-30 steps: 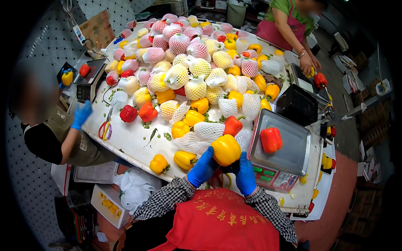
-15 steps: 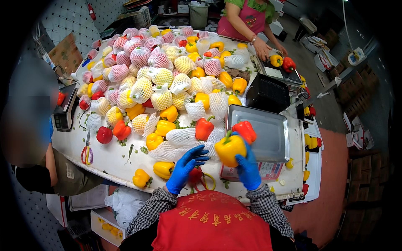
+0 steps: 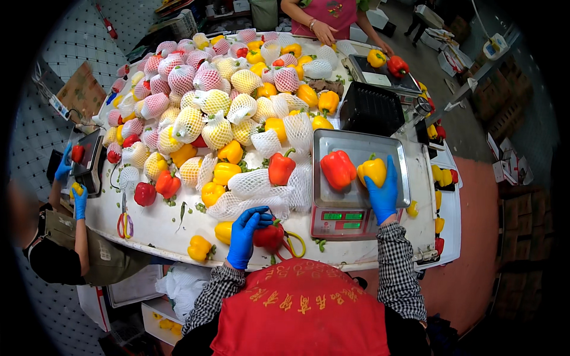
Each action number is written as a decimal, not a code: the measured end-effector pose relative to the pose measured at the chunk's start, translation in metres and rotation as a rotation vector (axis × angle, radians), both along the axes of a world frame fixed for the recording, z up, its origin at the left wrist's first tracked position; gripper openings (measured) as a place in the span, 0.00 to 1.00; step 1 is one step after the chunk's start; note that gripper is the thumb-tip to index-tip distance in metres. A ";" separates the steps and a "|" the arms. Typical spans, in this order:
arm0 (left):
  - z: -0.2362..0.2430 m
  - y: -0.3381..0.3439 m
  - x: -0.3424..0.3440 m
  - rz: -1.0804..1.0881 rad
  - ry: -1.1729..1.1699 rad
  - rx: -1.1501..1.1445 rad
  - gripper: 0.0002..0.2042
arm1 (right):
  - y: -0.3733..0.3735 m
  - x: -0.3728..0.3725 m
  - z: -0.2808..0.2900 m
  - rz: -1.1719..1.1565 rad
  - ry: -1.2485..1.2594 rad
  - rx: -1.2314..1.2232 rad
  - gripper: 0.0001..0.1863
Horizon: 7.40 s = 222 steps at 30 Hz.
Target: The person removes protective foam nets from red and yellow bell peppers, trims the stems with scissors, weighs the peppers on a digital scale, and places them into black plastic trays. The person repeats this process for multiple peppers while coworkers work nearby.
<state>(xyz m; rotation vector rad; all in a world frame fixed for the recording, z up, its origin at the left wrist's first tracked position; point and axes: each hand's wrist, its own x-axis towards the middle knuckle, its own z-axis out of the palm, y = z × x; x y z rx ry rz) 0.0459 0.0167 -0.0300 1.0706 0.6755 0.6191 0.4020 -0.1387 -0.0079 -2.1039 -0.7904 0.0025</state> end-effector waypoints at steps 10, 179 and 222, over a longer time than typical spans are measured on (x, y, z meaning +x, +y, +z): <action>-0.001 -0.002 0.001 0.052 0.038 0.016 0.18 | -0.039 -0.032 0.038 -0.090 0.073 0.253 0.31; -0.347 -0.501 -0.203 1.632 0.082 -0.999 0.27 | -0.015 -0.182 -0.009 1.356 0.846 -0.482 0.16; 0.040 0.165 0.008 0.566 0.453 0.978 0.22 | 0.022 -0.015 0.024 0.094 -0.231 -0.067 0.27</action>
